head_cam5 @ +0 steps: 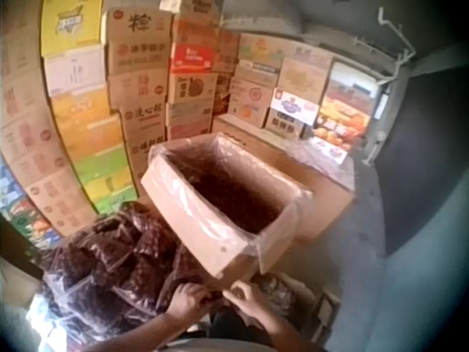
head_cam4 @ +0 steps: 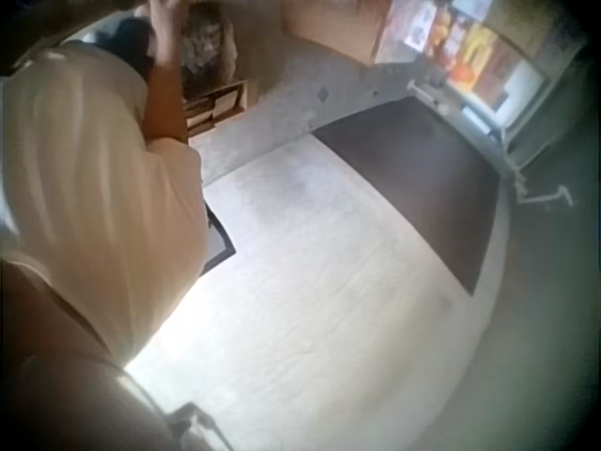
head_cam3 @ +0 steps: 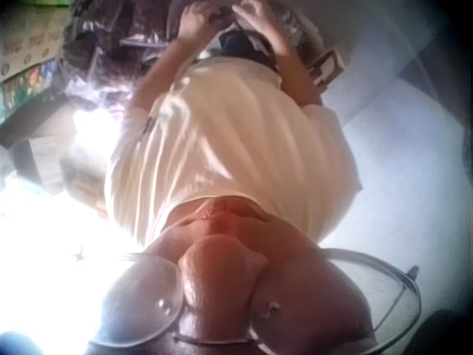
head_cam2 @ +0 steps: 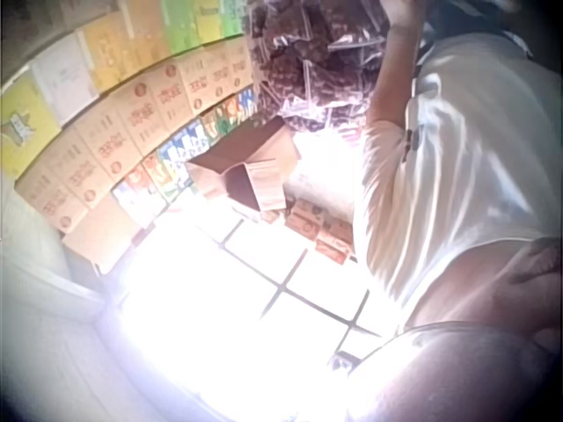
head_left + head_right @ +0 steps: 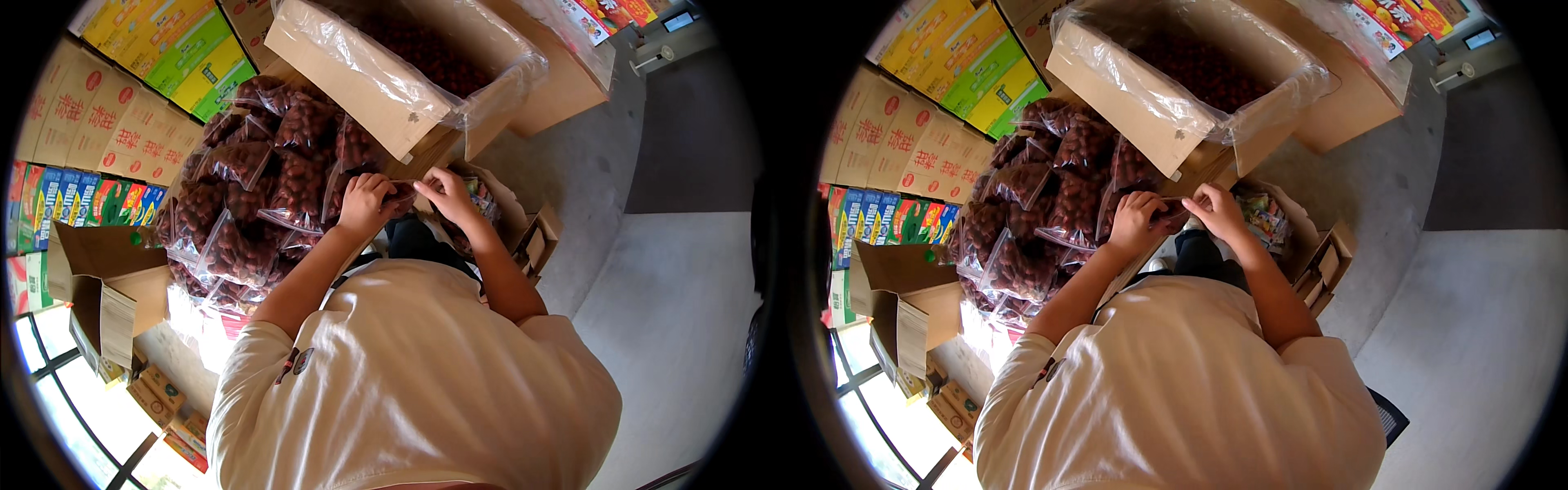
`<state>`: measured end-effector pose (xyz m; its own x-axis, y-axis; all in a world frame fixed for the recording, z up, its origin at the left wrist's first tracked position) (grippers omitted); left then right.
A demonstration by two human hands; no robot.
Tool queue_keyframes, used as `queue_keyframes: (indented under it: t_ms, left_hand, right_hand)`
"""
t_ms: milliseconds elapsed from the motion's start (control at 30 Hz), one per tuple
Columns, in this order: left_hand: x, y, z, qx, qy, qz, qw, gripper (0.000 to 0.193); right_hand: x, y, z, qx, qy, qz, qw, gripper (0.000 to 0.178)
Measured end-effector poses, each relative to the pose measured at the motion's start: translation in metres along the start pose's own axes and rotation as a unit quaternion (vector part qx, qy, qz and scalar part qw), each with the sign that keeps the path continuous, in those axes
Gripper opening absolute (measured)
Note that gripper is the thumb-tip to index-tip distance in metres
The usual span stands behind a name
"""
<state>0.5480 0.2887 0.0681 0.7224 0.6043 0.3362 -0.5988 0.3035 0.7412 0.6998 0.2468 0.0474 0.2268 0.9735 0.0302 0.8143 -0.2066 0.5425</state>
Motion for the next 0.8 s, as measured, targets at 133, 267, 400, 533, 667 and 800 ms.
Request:
queue_keyframes:
  t_ms: [133,267,400,533,667,800]
  left_hand:
    - [0.001,0.001,-0.001,-0.006,-0.003,-0.010,1.000,0.028]
    - [0.001,-0.002,0.000,-0.003,-0.016,0.007,1.000,0.028]
    - [0.005,0.002,0.012,-0.018,-0.040,0.042,0.998,0.020]
    - [0.007,0.002,0.008,-0.020,-0.020,0.060,0.998,0.010]
    - [0.007,0.005,0.005,-0.030,-0.012,0.068,0.997,0.008]
    - [0.006,0.006,0.002,-0.027,0.004,0.058,0.998,0.010]
  right_hand:
    - [-0.003,0.008,-0.021,0.039,0.047,0.006,0.998,0.018]
    - [0.000,-0.001,-0.011,0.040,0.075,-0.018,0.996,0.014]
    - [0.000,-0.001,-0.018,0.002,0.094,-0.013,0.996,0.014]
    - [-0.001,0.000,-0.021,0.011,0.087,-0.013,0.996,0.015]
    - [-0.001,0.004,-0.021,0.022,0.105,0.004,0.994,0.015]
    - [-0.001,0.005,-0.025,0.022,0.099,0.006,0.995,0.013]
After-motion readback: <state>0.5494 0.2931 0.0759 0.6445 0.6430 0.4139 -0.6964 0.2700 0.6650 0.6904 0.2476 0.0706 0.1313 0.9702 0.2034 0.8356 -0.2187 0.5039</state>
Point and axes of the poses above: each hand's wrist, its own x-axis towards the middle knuckle, its own y-axis out of the back of the hand, z = x × y, the point moved 9 cm from there along x, towards the middle knuckle, and after that the axes turned 1 degree about x, right-handed, at the moved point
